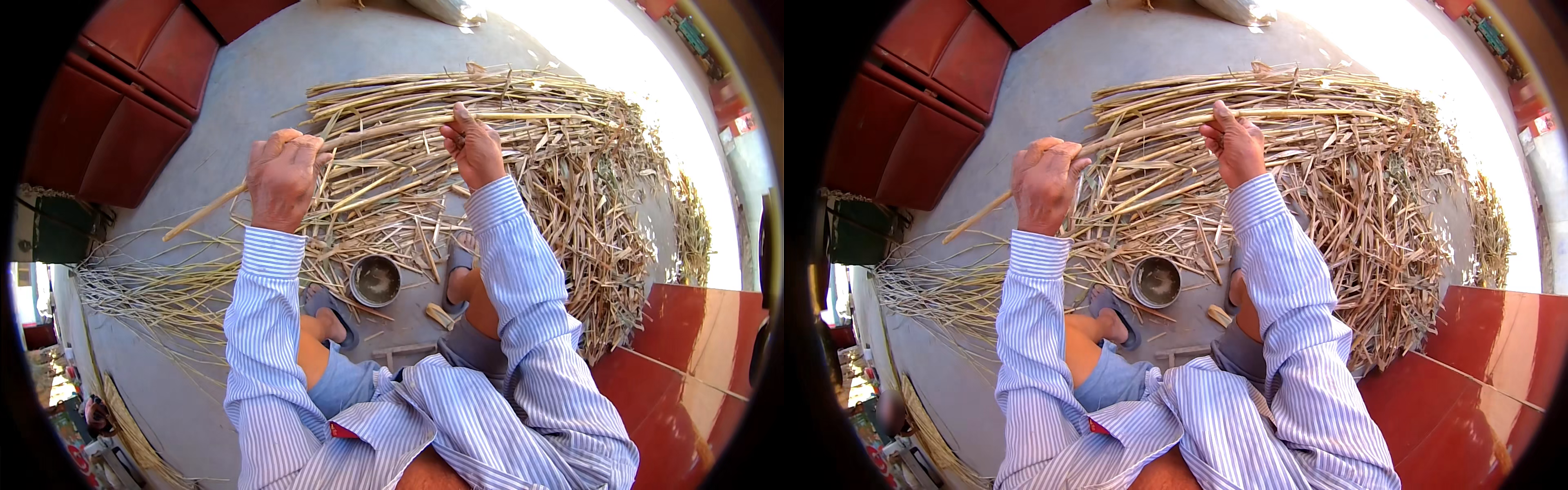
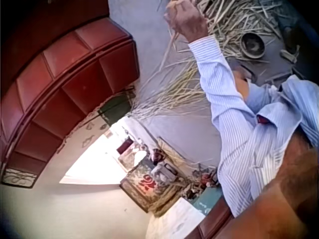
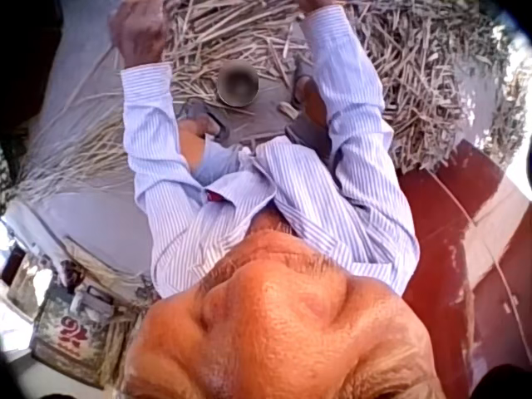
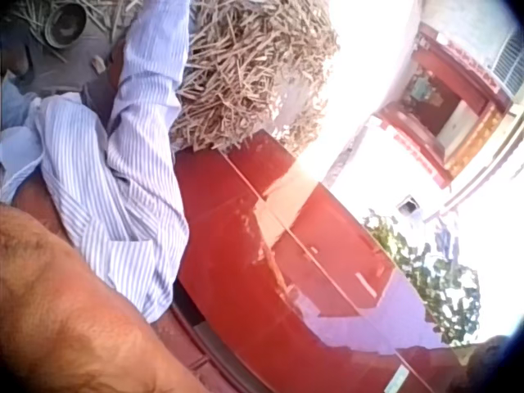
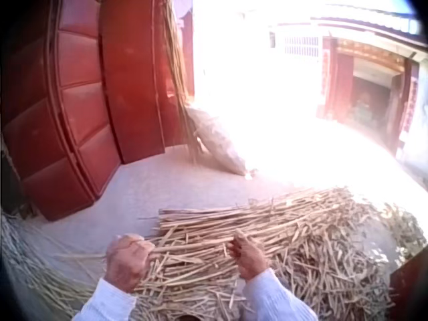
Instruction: The person sits on the floor and repeatedly picks up dried plant stalks, strips off outer layers by hand, and places the processed stalks aside. The person handles the stalks one at a time, separating usable pieces from waste.
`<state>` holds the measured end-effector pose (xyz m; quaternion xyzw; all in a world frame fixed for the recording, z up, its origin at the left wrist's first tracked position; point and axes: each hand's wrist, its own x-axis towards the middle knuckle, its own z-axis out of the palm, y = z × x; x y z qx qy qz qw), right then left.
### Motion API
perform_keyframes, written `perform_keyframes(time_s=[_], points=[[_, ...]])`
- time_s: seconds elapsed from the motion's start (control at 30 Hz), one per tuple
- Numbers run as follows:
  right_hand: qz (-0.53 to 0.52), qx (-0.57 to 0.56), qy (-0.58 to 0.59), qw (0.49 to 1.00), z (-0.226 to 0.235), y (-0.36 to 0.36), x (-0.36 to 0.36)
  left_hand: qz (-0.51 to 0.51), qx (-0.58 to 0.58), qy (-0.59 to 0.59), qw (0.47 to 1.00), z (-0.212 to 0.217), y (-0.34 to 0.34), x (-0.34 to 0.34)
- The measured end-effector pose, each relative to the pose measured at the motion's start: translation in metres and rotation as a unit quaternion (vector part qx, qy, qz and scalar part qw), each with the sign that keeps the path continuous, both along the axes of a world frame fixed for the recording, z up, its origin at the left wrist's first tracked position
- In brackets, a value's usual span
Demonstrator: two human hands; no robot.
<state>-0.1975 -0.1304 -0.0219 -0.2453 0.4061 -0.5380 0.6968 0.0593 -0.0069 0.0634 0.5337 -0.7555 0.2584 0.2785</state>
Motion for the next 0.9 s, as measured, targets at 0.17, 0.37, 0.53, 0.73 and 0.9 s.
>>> perform_keyframes(time_s=[0.17,0.37,0.53,0.73,0.9], points=[[0.017,0.008,0.018,1.0,0.004,0.002,-0.001,0.002,0.027,0.024,0.999,-0.001,0.0,-0.009],[0.098,0.032,0.0,0.995,0.001,0.019,0.015,-0.036,-0.015,0.112,0.993,-0.002,-0.006,-0.024],[0.182,0.033,-0.094,0.978,-0.002,0.039,0.041,0.018,0.151,0.031,0.988,-0.016,-0.013,-0.03],[-0.069,0.111,-0.153,0.979,-0.023,-0.048,-0.066,0.063,0.227,0.142,0.962,0.02,0.017,0.04],[0.002,0.091,-0.074,0.993,-0.047,-0.038,-0.059,0.027,0.276,0.233,0.932,0.013,0.028,0.03]])
